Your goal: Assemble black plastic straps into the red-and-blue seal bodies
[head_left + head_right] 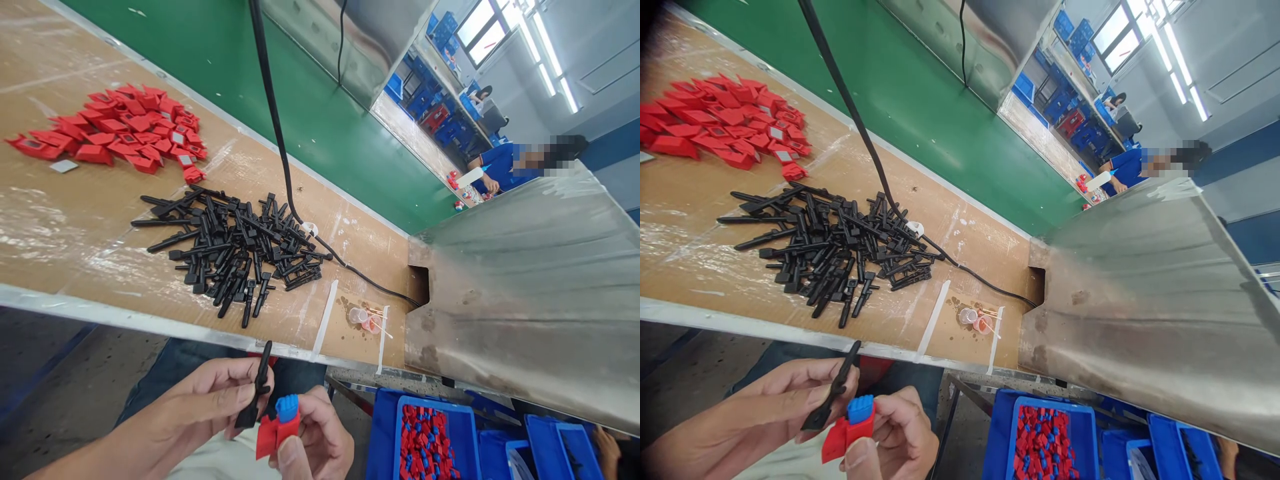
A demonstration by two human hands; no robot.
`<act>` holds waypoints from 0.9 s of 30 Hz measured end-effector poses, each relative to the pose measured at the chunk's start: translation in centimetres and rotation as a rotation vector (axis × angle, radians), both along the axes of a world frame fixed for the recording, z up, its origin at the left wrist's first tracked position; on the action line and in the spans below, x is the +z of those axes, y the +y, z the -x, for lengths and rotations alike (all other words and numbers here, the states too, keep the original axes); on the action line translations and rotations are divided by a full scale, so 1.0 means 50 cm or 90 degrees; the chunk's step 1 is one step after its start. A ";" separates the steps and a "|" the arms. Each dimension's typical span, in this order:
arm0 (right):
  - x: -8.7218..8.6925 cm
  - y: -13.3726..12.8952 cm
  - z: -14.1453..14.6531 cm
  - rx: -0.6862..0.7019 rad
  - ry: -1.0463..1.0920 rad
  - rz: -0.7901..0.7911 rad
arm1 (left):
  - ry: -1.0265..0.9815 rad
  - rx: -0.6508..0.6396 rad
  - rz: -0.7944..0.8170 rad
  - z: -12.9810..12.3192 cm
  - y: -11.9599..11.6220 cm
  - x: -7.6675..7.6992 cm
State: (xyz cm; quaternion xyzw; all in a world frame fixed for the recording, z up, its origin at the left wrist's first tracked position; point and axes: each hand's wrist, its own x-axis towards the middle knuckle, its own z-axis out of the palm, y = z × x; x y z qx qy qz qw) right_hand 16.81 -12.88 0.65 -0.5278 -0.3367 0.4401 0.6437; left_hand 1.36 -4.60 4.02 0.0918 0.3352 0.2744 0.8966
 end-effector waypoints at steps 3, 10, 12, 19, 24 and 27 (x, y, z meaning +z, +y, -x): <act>-0.002 0.007 -0.007 -0.007 -0.025 -0.057 | 0.015 0.008 0.097 -0.005 0.001 -0.002; 0.016 0.024 0.002 0.039 -0.087 -0.070 | 0.038 0.012 0.167 -0.015 0.012 -0.002; 0.024 0.027 0.005 0.032 -0.100 -0.076 | 0.023 0.005 0.162 -0.013 0.012 -0.004; 0.030 0.031 -0.002 0.030 -0.150 -0.066 | 0.042 -0.026 0.169 -0.007 -0.017 -0.075; 0.021 0.025 -0.009 0.026 -0.176 -0.063 | 0.066 -0.045 0.105 -0.011 -0.026 -0.093; 0.010 0.017 -0.012 0.017 -0.178 -0.050 | 0.136 -0.032 0.130 -0.012 -0.017 -0.062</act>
